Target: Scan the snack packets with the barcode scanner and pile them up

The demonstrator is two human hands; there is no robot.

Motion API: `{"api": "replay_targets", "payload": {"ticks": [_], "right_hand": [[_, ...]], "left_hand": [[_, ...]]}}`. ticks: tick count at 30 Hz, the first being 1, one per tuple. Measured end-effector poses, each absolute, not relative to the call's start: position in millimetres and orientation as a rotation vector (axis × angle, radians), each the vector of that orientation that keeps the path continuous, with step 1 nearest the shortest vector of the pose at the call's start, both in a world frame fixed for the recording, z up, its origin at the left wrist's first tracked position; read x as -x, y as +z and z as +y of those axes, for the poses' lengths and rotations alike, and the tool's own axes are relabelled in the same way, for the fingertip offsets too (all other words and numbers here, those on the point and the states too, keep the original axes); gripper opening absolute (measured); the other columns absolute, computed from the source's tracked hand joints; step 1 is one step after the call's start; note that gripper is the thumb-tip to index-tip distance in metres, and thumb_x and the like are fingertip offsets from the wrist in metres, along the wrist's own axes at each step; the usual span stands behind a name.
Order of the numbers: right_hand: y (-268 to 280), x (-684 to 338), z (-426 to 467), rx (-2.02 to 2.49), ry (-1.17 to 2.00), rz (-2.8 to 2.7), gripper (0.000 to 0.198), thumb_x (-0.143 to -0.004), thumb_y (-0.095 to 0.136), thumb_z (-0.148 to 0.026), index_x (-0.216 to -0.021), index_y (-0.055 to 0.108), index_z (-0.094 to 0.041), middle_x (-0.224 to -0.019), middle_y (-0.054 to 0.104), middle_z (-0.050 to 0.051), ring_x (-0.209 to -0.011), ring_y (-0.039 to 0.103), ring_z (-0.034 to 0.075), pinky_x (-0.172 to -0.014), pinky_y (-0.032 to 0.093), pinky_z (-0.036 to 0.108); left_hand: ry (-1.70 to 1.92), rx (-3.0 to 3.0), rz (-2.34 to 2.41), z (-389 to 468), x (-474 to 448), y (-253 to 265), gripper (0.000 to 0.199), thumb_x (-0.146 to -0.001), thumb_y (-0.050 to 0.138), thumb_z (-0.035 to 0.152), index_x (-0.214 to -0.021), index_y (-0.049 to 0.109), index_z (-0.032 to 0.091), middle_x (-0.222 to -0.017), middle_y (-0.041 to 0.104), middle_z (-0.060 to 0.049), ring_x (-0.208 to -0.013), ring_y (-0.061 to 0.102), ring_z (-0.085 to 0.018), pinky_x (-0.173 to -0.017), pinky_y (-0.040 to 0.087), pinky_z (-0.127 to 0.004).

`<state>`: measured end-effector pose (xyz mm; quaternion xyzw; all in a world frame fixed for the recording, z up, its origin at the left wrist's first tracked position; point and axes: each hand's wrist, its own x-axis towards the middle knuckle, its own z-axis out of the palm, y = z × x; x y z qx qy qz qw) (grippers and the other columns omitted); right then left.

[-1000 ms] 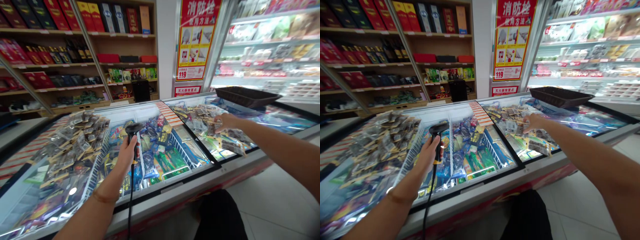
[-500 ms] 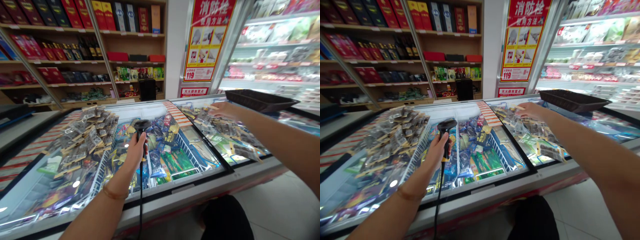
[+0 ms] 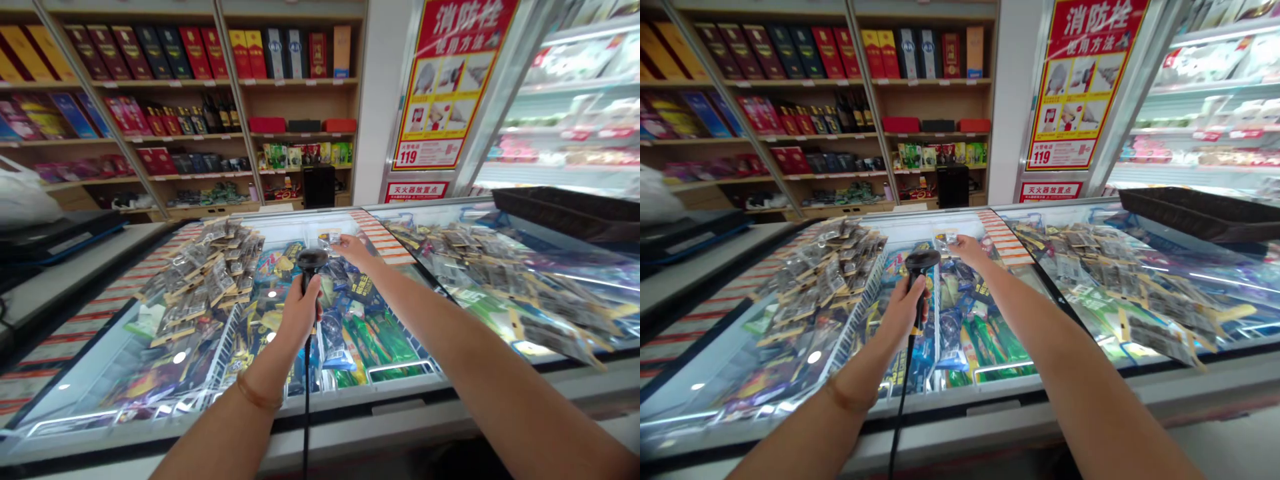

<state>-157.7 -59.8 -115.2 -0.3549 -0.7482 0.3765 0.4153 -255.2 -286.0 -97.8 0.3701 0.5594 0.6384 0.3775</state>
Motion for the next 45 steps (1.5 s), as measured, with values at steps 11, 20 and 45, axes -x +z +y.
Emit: {"api": "replay_targets", "payload": {"ticks": [11, 20, 45], "right_hand": [[-132, 150, -49, 0.804, 1.324, -1.577, 0.043, -0.073, 0.070, -0.041, -0.109, 0.059, -0.020, -0.080, 0.072, 0.000, -0.073, 0.067, 0.018, -0.070, 0.052, 0.028], [-123, 154, -55, 0.915, 1.445, -1.428, 0.035, -0.071, 0.071, -0.029, -0.099, 0.051, -0.024, -0.078, 0.066, -0.002, -0.077, 0.070, 0.019, -0.071, 0.056, 0.030], [-131, 158, -48, 1.217, 0.768, -1.555, 0.018, -0.077, 0.063, -0.035, -0.086, 0.053, -0.023, -0.069, 0.064, 0.000, -0.072, 0.065, 0.021, -0.076, 0.052, 0.034]], "left_hand": [[1.511, -0.982, 1.369, -289, 252, -102, 0.060, -0.071, 0.070, 0.076, -0.085, 0.052, 0.021, -0.070, 0.059, 0.004, -0.039, 0.048, -0.007, -0.036, 0.037, -0.022], [1.438, -1.076, 1.353, -288, 245, -114, 0.057, -0.074, 0.069, 0.076, -0.085, 0.054, 0.022, -0.058, 0.054, 0.006, -0.037, 0.043, -0.008, -0.035, 0.033, -0.022], [1.659, -0.703, 1.340, -307, 244, -69, 0.065, -0.063, 0.073, 0.078, -0.085, 0.050, 0.021, -0.065, 0.057, 0.005, -0.038, 0.048, -0.008, -0.036, 0.035, -0.023]]}}
